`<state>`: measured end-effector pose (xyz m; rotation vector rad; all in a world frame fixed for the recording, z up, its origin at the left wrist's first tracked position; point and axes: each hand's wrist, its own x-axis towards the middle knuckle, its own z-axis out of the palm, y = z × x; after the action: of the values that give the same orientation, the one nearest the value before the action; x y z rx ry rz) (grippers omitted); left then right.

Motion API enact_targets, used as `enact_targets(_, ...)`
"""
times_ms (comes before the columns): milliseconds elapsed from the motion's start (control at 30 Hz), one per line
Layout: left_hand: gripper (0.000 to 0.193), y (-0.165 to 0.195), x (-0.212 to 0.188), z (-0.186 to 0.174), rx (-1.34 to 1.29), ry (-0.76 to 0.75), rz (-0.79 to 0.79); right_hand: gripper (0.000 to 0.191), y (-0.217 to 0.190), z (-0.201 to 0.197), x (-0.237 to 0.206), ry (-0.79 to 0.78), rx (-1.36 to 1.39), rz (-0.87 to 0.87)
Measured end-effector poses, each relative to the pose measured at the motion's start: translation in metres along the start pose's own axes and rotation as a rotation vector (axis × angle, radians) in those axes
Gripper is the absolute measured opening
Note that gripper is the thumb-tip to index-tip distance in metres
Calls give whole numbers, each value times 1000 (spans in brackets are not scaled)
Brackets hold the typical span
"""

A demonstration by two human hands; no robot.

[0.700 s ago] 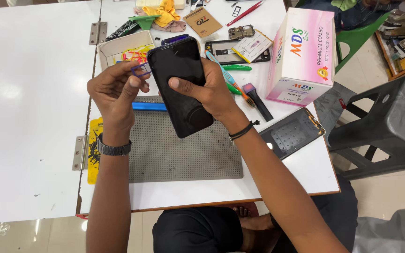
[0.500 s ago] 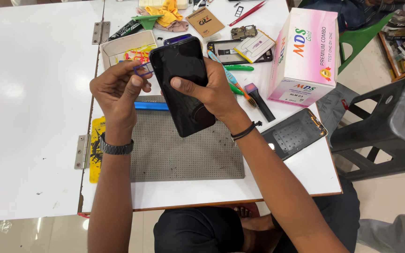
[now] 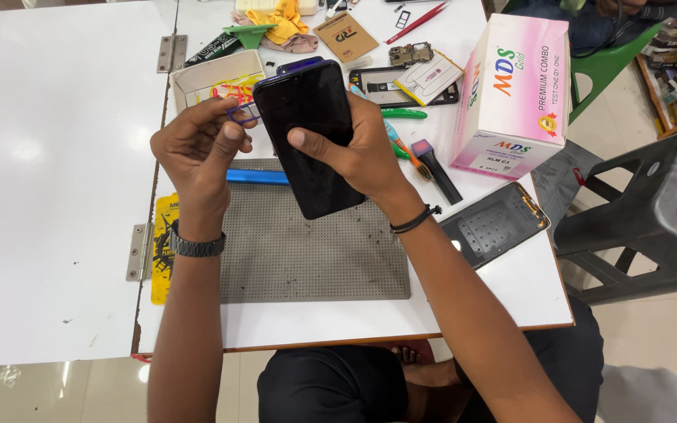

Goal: The person works at a repair bench reassembling a smartphone. They press the back cover onto the phone body, apply adhesive from a glue tube along the cover's edge, fit the cover onto the phone, and wrap a rubber band around the assembled phone to hold it while the adhesive sets.

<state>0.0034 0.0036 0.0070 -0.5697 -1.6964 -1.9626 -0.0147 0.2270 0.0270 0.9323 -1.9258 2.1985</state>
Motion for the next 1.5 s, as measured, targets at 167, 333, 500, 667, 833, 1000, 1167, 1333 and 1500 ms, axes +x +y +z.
enact_targets(167, 27, -1, -1, 0, 22, 16, 1, 44, 1, 0, 0, -2, -16, -21)
enact_targets(333, 28, -2, 0, 0, 26, 17, 10, 44, 1, 0, 0, 11, -62, -36)
enact_targets(500, 34, -2, 0, -2, 9, -42, 24, 44, -1, 1, 0, 26, -41, -19)
enact_targets(667, 34, -7, 2, 0, -29, -30, -31, 43, -3, 4, -2, -3, -113, -2)
enact_targets(833, 30, -9, 5, 0, 33, 43, -172, 41, -2, 2, 0, 9, -193, 7)
enact_targets(1000, 28, -5, 11, 0, -137, 37, -294, 41, 3, -7, 4, 32, -146, 6)
enact_targets(1167, 27, 3, 16, -5, -104, 132, -251, 41, 8, -15, 9, 80, -73, 5)
enact_targets(1333, 27, 0, 15, 1, 93, 170, -221, 41, 10, -14, 8, 69, -23, 65)
enact_targets(1500, 25, 1, 15, 4, 83, 183, -187, 42, 9, -14, 9, 71, 14, 104)
